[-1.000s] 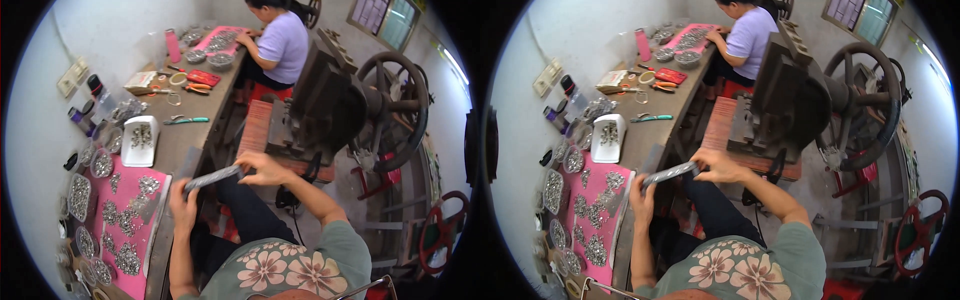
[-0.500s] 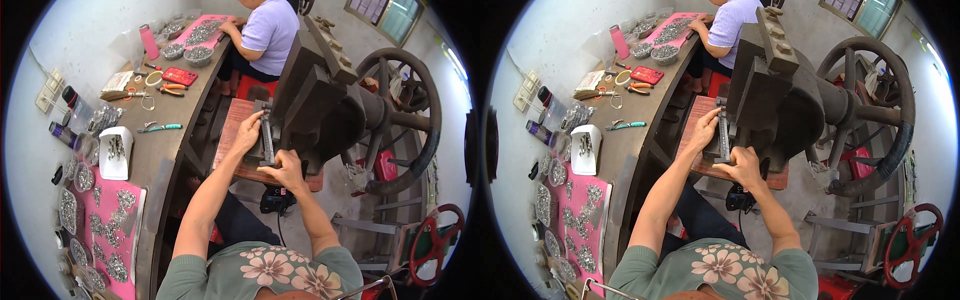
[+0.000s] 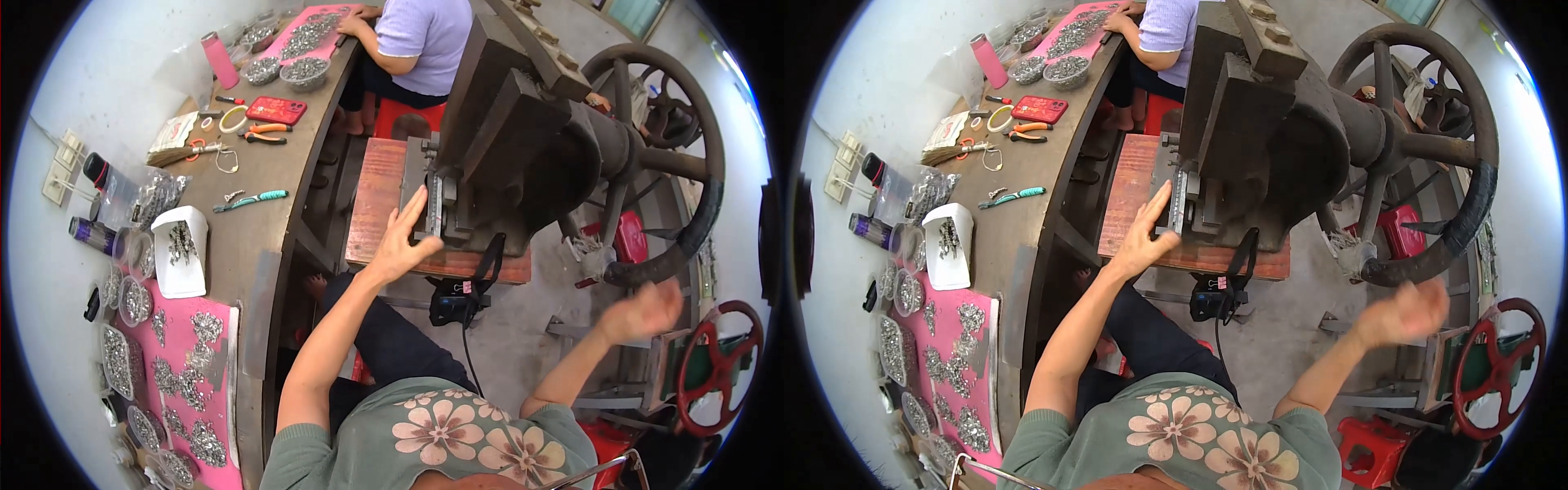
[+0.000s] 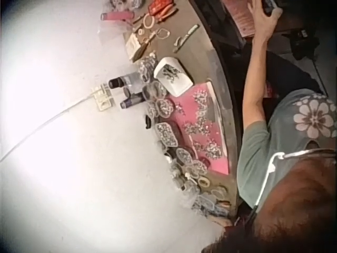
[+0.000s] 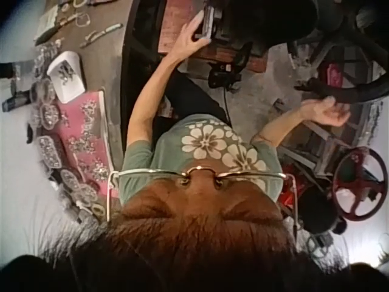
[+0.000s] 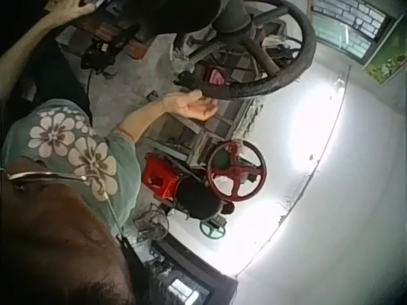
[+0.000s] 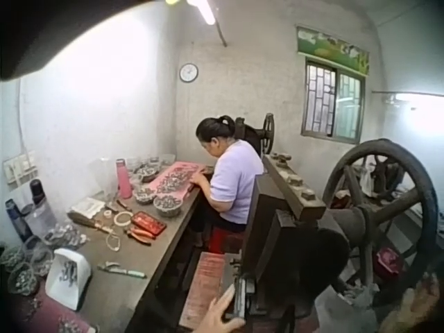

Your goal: The person sorts small metal parts by hand from plastic containers into a metal tray, then assembles them using a manual press machine.

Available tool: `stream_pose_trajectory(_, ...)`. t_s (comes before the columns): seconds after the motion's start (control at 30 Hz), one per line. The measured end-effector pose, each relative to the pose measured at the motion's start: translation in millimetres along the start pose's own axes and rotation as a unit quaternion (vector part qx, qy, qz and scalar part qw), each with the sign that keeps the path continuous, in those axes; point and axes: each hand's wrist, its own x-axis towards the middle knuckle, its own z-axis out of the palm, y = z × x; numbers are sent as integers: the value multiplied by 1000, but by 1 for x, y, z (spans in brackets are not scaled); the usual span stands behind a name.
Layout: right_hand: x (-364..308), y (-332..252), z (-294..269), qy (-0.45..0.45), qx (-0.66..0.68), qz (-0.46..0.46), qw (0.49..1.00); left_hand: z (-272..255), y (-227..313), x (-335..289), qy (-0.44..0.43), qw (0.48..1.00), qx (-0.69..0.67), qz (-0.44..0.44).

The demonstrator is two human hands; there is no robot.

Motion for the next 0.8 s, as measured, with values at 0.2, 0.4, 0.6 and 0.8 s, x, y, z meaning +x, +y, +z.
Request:
stream_pose_trajectory(0.2, 9, 24, 1, -215, -37, 188, 958, 6, 5, 1, 4, 995, 98, 3)
stream_pose_trajectory(0.4, 135, -12, 39, -376, -87, 172, 906, 7, 3, 20, -1, 990, 144, 10)
stream_pose_trajectory(0.6, 228, 13, 100, -526, -80, 176, 828, 9, 0, 45, -31, 981, 194, 6)
stream_pose_trajectory(0.8, 135, -43, 87, -300, -126, 189, 926, 8, -3, 49, -30, 980, 195, 12)
